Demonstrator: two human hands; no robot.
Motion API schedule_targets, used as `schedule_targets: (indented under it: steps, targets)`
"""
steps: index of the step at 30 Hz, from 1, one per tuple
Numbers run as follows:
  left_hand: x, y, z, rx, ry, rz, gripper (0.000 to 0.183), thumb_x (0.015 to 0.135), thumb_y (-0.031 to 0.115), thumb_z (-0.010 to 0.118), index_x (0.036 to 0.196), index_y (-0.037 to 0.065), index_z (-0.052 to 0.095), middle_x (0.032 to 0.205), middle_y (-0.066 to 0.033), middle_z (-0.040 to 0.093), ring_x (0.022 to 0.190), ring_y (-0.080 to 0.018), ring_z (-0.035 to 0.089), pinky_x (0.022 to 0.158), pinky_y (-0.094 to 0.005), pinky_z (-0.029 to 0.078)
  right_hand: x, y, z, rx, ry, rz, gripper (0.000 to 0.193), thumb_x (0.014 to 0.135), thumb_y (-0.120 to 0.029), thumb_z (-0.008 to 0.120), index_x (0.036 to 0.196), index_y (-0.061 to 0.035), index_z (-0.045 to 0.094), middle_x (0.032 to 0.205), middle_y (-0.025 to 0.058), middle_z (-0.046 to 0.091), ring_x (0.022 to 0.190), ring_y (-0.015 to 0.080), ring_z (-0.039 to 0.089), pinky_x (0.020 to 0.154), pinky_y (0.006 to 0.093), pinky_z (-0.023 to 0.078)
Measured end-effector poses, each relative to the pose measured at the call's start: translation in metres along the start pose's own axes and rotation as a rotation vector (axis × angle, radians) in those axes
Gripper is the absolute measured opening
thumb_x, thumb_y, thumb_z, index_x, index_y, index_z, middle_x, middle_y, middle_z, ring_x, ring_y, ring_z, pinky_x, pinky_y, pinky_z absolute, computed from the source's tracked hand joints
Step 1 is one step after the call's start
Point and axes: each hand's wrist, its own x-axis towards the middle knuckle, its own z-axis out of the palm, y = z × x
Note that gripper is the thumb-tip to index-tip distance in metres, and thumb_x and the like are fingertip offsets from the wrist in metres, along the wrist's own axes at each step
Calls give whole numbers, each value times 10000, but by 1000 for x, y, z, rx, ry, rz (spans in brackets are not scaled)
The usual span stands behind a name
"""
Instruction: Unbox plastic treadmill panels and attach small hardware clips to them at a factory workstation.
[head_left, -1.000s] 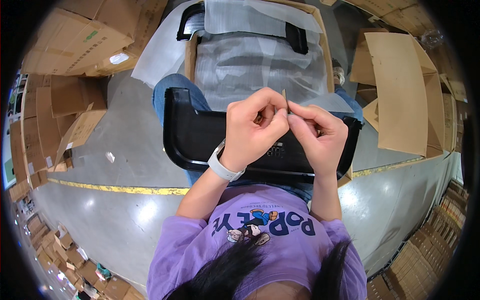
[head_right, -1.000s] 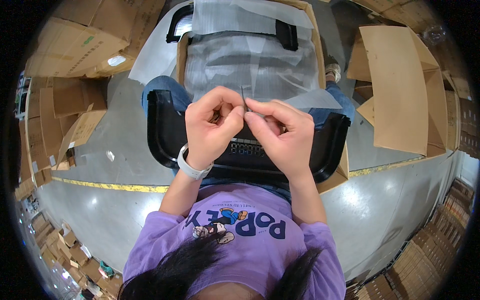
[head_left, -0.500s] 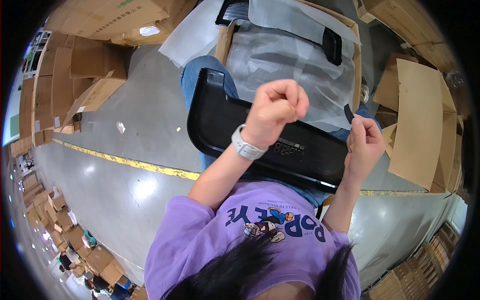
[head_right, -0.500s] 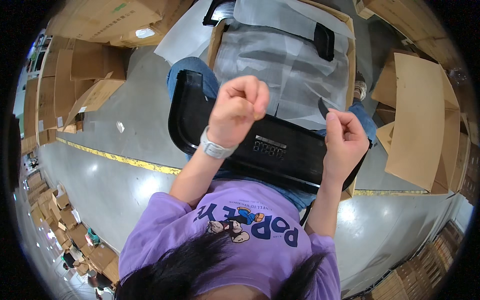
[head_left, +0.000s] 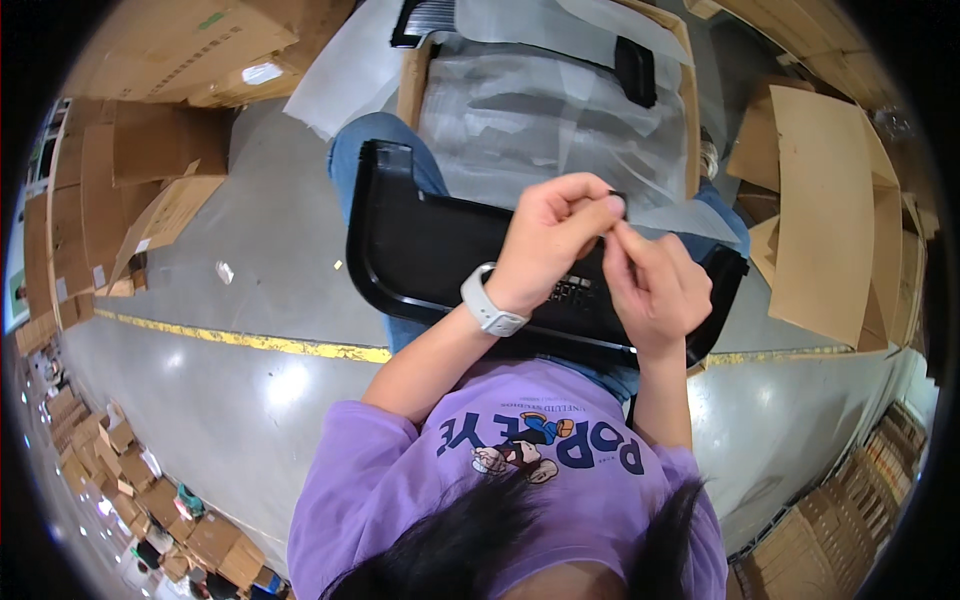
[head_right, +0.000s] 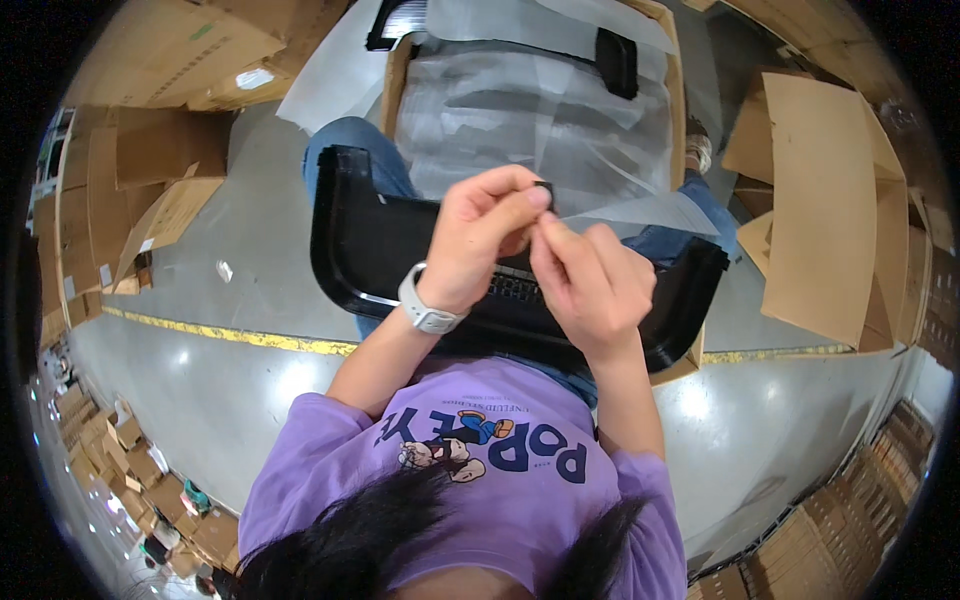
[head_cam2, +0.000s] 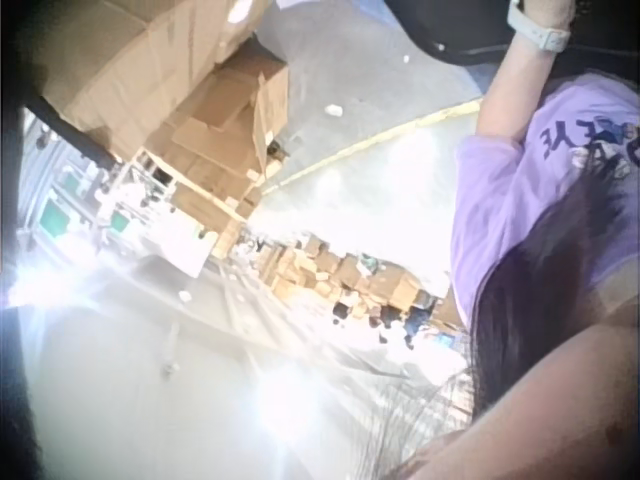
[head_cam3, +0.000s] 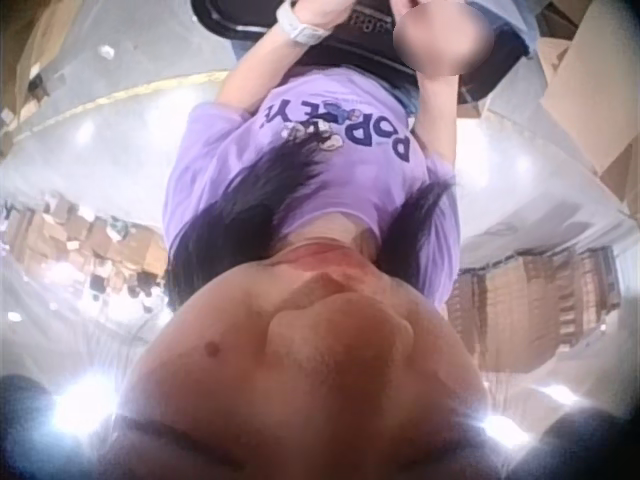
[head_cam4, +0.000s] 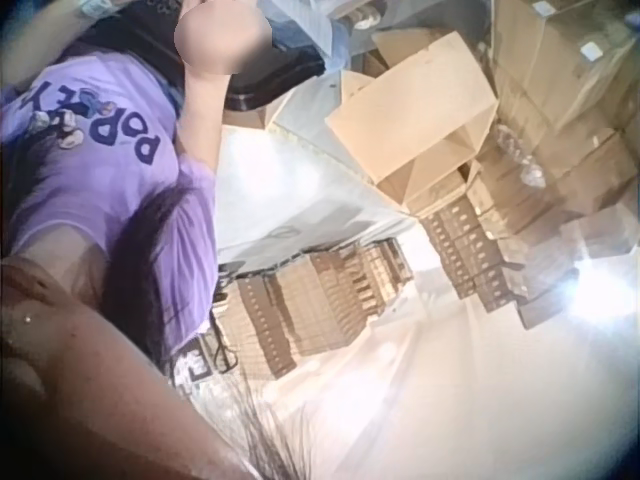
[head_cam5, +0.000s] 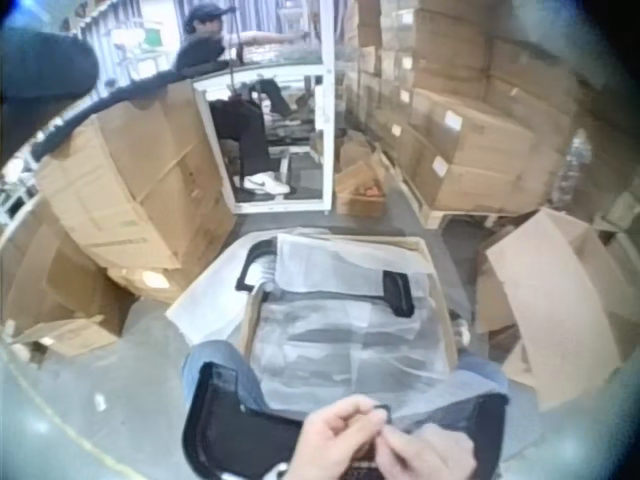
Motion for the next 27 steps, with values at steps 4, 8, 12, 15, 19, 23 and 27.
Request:
schedule_targets:
  steps: [4, 8, 12, 15, 19, 23, 27]
  targets:
    - [0, 8, -6, 182, 67, 106, 131, 888, 114, 609, 836, -5, 622, 631, 90, 489, 585, 13, 387, 498, -178, 285, 2, 0, -13, 271, -106, 333, 183, 665, -12, 766, 830, -37, 692, 538, 1, 425, 437, 80, 391, 415, 219, 293]
    - [0, 12, -9, 343, -5, 54, 212, 900, 166, 591, 777, -6, 605, 595, 62, 457, 570, -21, 370, 487, -215, 291, 6, 9, -22, 520, -184, 799, 129, 728, -55, 724, 842, -9, 685, 527, -34, 405, 478, 28, 335, 449, 206, 255]
    - [2, 8, -5, 580, -58, 125, 245, 886, 184, 595, 740, -13, 591, 552, 2, 421, 535, -51, 350, 462, -247, 286, 2, 14, -21, 404, -265, 701, 105, 730, -53, 707, 824, -17, 677, 517, -33, 387, 477, 32, 328, 459, 203, 265]
    - [2, -3, -8, 695, -21, 163, 268, 841, 249, 648, 749, -2, 628, 491, -9, 406, 474, -65, 339, 440, -257, 278, -5, 12, -23, 363, -313, 687, 48, 744, -41, 672, 780, -15, 654, 518, -50, 371, 487, 18, 326, 473, 193, 272]
    - [2, 2, -23, 910, 222, 258, 337, 801, 335, 703, 716, 16, 636, 455, 42, 403, 407, -60, 321, 408, -239, 244, -26, 28, -31, 437, -297, 1017, 68, 783, -63, 652, 776, 5, 652, 535, -90, 406, 516, -3, 343, 485, 182, 287]
    - [-6, 22, -48, 362, 273, 31, 244, 867, 213, 621, 718, 19, 631, 544, 21, 504, 386, -45, 382, 380, -205, 254, -64, 39, -35, 523, -677, 1092, 100, 778, -90, 655, 782, 9, 654, 536, -64, 465, 513, 8, 374, 488, 191, 307]
    - [-7, 16, -64, 279, 343, 57, 228, 867, 188, 596, 732, 6, 621, 584, 0, 520, 397, -71, 389, 400, -213, 297, -83, 39, -22, 447, -763, 1103, 122, 764, -120, 648, 788, 0, 660, 507, -24, 450, 490, 40, 381, 494, 222, 330]
